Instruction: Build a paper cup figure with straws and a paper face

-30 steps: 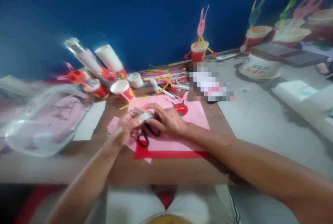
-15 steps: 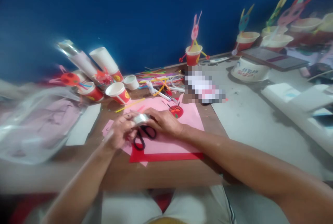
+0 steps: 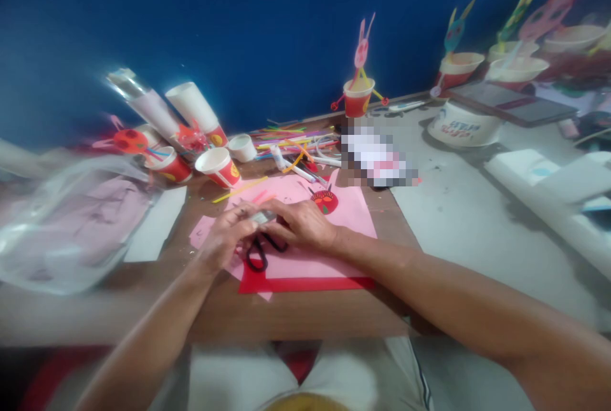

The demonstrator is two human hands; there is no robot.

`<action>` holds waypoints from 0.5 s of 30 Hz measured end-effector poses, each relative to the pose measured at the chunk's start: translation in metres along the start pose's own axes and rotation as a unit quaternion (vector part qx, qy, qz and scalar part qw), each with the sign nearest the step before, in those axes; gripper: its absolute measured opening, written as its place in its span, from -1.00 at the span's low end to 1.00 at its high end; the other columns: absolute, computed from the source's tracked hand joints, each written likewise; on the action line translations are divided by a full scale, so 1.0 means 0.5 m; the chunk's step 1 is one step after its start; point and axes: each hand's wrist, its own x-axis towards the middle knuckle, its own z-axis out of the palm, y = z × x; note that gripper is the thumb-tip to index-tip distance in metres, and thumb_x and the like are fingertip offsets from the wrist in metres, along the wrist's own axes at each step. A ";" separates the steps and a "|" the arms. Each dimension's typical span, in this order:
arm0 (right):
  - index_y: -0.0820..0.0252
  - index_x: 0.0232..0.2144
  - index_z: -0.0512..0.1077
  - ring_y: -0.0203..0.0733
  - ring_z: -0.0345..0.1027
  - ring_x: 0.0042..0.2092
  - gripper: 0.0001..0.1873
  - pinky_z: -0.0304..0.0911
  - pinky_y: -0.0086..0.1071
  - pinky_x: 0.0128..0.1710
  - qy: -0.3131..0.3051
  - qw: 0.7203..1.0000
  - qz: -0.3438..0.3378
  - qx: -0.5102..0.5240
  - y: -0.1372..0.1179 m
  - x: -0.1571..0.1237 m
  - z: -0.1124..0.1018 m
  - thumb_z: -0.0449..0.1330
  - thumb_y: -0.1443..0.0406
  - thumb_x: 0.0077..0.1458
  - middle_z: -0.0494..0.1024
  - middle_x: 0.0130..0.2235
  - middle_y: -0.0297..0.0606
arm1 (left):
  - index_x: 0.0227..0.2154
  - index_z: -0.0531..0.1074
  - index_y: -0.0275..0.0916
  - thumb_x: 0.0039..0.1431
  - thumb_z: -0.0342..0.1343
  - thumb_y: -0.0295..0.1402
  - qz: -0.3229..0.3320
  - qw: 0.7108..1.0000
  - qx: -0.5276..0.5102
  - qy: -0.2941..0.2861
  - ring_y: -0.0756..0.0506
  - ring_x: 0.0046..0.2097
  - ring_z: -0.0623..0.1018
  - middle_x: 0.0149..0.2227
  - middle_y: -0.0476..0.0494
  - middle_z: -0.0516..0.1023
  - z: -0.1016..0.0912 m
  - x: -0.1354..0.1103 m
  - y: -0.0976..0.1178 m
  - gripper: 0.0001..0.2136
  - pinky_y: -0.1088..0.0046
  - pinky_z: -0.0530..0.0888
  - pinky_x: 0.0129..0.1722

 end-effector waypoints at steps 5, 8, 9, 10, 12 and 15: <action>0.18 -0.09 0.30 -0.26 0.39 -0.39 -0.69 0.12 -0.47 -0.47 0.006 1.000 -0.004 -0.006 0.003 0.000 0.005 0.01 0.17 0.16 0.53 -0.32 -0.24 | -0.48 0.32 -0.25 -0.11 0.07 -0.37 -0.009 0.999 -0.023 -0.022 0.14 -0.74 0.19 -0.73 0.15 0.22 -0.009 0.003 -0.011 -0.90 0.66 0.13 -0.77; 0.18 -0.13 0.31 -0.30 0.38 -0.40 -0.73 0.15 -0.49 -0.44 0.016 0.999 0.008 0.031 0.002 0.003 0.001 0.00 0.20 0.17 0.51 -0.28 -0.25 | -0.41 0.31 -0.23 -0.08 0.05 -0.34 -0.016 0.995 -0.074 -0.067 0.11 -0.75 0.21 -0.73 0.13 0.25 -0.022 0.008 -0.024 -0.87 0.66 0.11 -0.79; 0.18 -0.14 0.31 -0.31 0.38 -0.40 -0.75 0.17 -0.49 -0.43 0.021 0.999 0.011 0.047 0.002 0.004 -0.001 -0.01 0.21 0.17 0.51 -0.27 -0.26 | -0.39 0.31 -0.23 -0.08 0.04 -0.35 -0.016 0.993 -0.088 -0.078 0.10 -0.75 0.22 -0.73 0.12 0.27 -0.025 0.010 -0.026 -0.86 0.66 0.12 -0.79; 0.18 -0.14 0.31 -0.32 0.38 -0.39 -0.75 0.18 -0.50 -0.41 0.024 0.998 0.013 0.063 0.002 0.005 -0.002 -0.01 0.21 0.17 0.50 -0.25 -0.26 | -0.38 0.31 -0.23 -0.08 0.04 -0.37 -0.014 0.991 -0.100 -0.086 0.10 -0.74 0.23 -0.72 0.12 0.28 -0.027 0.010 -0.027 -0.85 0.65 0.14 -0.78; 0.19 -0.15 0.30 -0.31 0.38 -0.36 -0.76 0.20 -0.49 -0.39 0.031 0.995 0.018 0.092 0.004 0.007 -0.004 -0.01 0.22 0.17 0.49 -0.25 -0.26 | -0.37 0.32 -0.25 -0.12 0.05 -0.41 -0.005 0.988 -0.122 -0.093 0.10 -0.71 0.26 -0.68 0.11 0.30 -0.027 0.010 -0.024 -0.82 0.64 0.20 -0.75; 0.19 -0.14 0.28 -0.29 0.37 -0.35 -0.75 0.22 -0.46 -0.36 0.041 0.992 0.027 0.120 0.009 0.007 -0.002 -0.01 0.21 0.17 0.49 -0.27 -0.26 | -0.36 0.34 -0.27 -0.12 0.08 -0.40 0.006 0.986 -0.134 -0.096 0.12 -0.70 0.27 -0.63 0.10 0.32 -0.023 0.008 -0.014 -0.82 0.62 0.23 -0.72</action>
